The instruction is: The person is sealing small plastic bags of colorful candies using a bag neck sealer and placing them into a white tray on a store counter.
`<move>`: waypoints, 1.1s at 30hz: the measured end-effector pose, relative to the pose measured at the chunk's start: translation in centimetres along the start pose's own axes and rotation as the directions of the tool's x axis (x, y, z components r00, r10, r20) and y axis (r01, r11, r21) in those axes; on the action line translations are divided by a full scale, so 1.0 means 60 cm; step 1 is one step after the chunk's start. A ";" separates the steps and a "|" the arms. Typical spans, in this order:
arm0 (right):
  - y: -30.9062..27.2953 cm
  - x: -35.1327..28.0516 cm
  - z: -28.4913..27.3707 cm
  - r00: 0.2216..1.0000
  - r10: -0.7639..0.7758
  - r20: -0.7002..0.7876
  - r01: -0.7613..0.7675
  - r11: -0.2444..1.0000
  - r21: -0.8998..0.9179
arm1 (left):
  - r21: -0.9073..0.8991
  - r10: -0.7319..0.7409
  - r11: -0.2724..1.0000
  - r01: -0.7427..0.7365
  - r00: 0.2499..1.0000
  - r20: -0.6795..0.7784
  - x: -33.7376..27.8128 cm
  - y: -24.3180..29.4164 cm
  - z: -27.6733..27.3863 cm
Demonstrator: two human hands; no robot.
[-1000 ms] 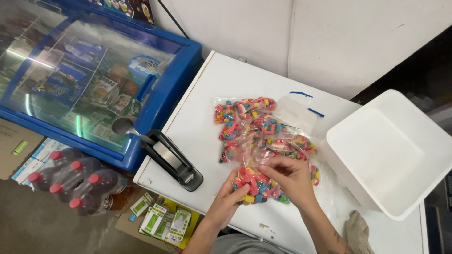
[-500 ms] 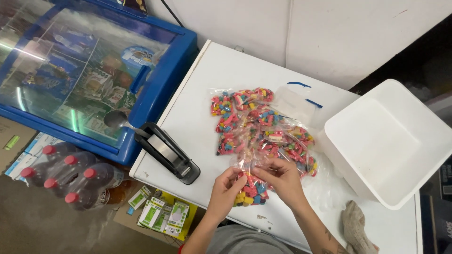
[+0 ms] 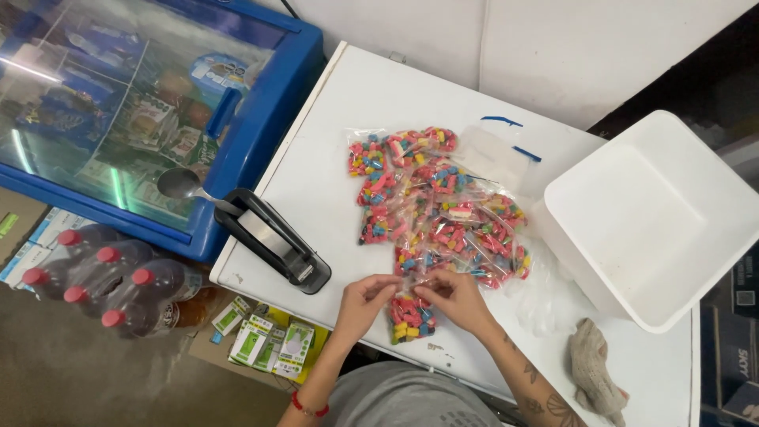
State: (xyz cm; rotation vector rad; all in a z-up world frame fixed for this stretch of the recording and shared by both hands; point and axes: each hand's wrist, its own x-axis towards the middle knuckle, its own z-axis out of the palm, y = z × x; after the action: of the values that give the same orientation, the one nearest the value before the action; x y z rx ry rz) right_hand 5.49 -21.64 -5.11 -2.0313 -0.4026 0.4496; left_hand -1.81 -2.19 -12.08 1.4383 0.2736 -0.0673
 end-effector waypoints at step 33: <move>0.056 0.050 -0.053 0.994 -0.102 0.042 0.093 0.979 0.181 | 0.049 0.084 0.995 -0.085 0.996 0.031 0.038 0.012 -0.017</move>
State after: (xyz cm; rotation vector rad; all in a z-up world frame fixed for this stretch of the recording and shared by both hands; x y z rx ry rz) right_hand 9.95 -24.25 -7.07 -1.8207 -0.4739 0.4610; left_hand 0.39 -0.83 -11.99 1.4957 0.1886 -0.0261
